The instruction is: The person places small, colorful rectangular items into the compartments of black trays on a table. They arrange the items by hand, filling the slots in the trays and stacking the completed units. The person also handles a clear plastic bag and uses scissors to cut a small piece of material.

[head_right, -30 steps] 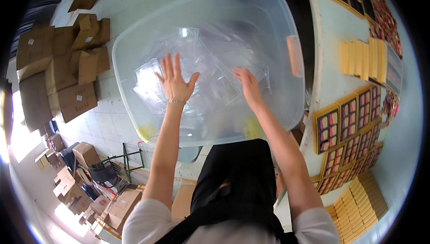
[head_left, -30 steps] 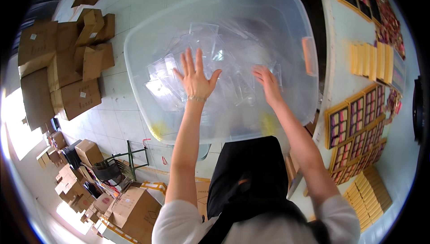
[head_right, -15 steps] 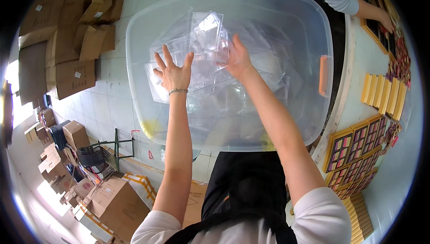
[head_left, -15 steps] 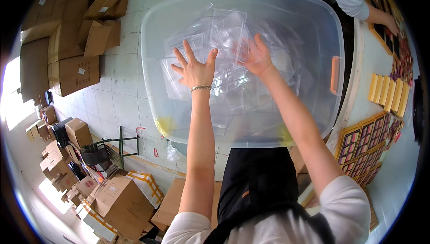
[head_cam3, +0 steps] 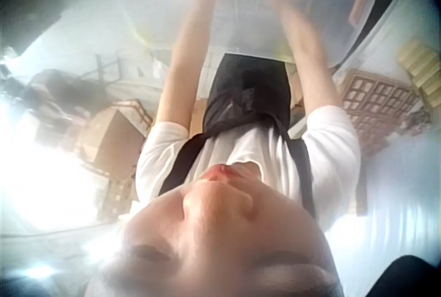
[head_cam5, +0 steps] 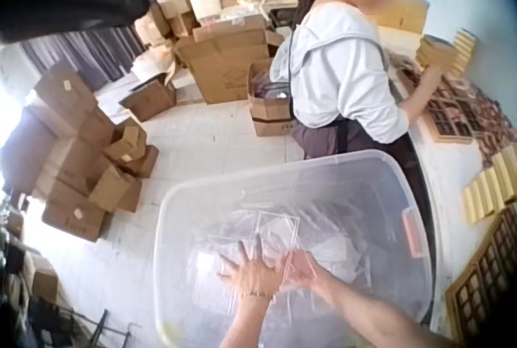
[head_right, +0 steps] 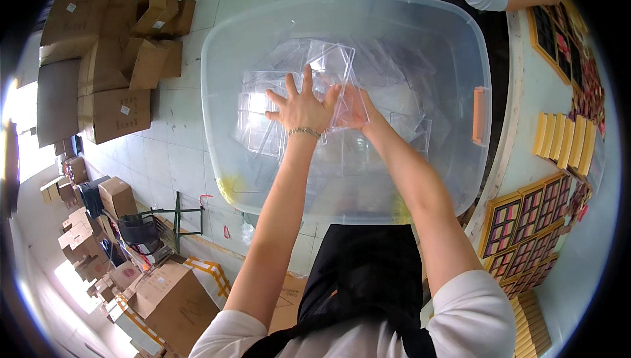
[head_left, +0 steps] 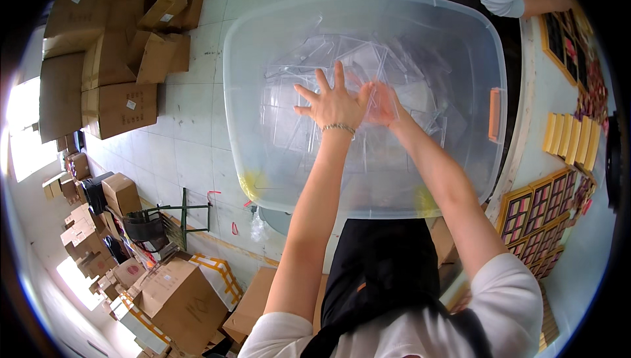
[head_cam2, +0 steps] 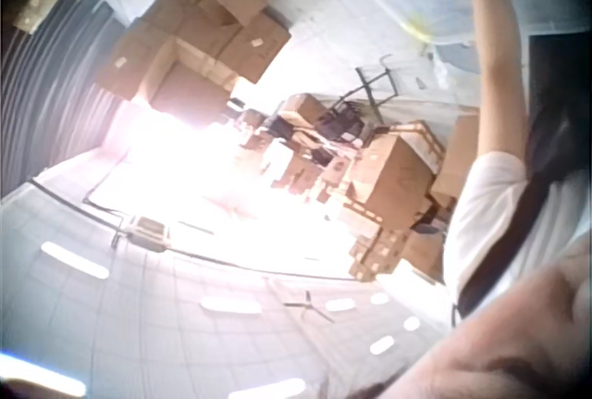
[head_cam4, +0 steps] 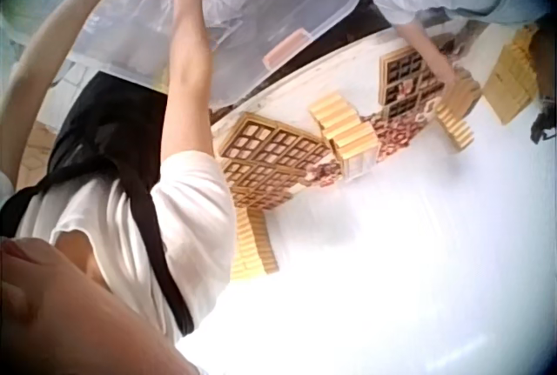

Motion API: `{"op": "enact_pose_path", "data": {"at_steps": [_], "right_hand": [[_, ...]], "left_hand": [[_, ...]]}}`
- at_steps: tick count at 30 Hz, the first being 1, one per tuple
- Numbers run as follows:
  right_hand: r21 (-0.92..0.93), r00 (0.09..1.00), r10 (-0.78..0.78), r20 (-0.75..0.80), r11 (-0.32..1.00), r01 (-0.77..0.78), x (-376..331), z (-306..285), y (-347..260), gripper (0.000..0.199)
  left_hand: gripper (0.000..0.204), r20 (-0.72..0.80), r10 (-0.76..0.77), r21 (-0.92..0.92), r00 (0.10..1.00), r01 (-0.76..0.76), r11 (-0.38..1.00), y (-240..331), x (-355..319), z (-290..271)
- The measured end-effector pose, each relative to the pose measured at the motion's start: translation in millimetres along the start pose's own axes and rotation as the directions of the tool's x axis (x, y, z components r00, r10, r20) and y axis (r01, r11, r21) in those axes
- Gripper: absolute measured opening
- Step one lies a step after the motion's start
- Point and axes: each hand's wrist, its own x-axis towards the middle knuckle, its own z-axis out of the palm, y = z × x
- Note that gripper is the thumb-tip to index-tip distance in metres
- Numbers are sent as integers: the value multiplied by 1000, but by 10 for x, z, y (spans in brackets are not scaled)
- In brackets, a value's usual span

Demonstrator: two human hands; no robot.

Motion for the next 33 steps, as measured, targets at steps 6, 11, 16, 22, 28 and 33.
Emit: {"op": "enact_pose_path", "data": {"at_steps": [6,11,16,22,28,33], "right_hand": [[-39,965,-220,146,973,227,-606,14,-70,69],[-130,890,-422,172,886,445,-1354,273,-107,68],[151,873,-482,82,871,467,-2173,747,100,69],[207,669,-737,-96,643,738,-3383,1031,479,70],[126,242,-918,-315,212,969,-4810,1114,965,71],[-1,-120,-897,-424,-132,991,-5978,1002,1159,72]], "left_hand": [[80,-308,174,16,935,-178,984,267,-551,-75],[79,-336,286,-53,897,-321,946,790,-1027,-505],[74,-172,462,38,870,-463,886,1316,-1525,-953],[69,-61,718,203,694,-696,689,1936,-2544,-1313],[70,-75,960,339,269,-899,279,2568,-3889,-1368],[72,-16,980,292,-199,-938,-185,3375,-4935,-1284]]}}
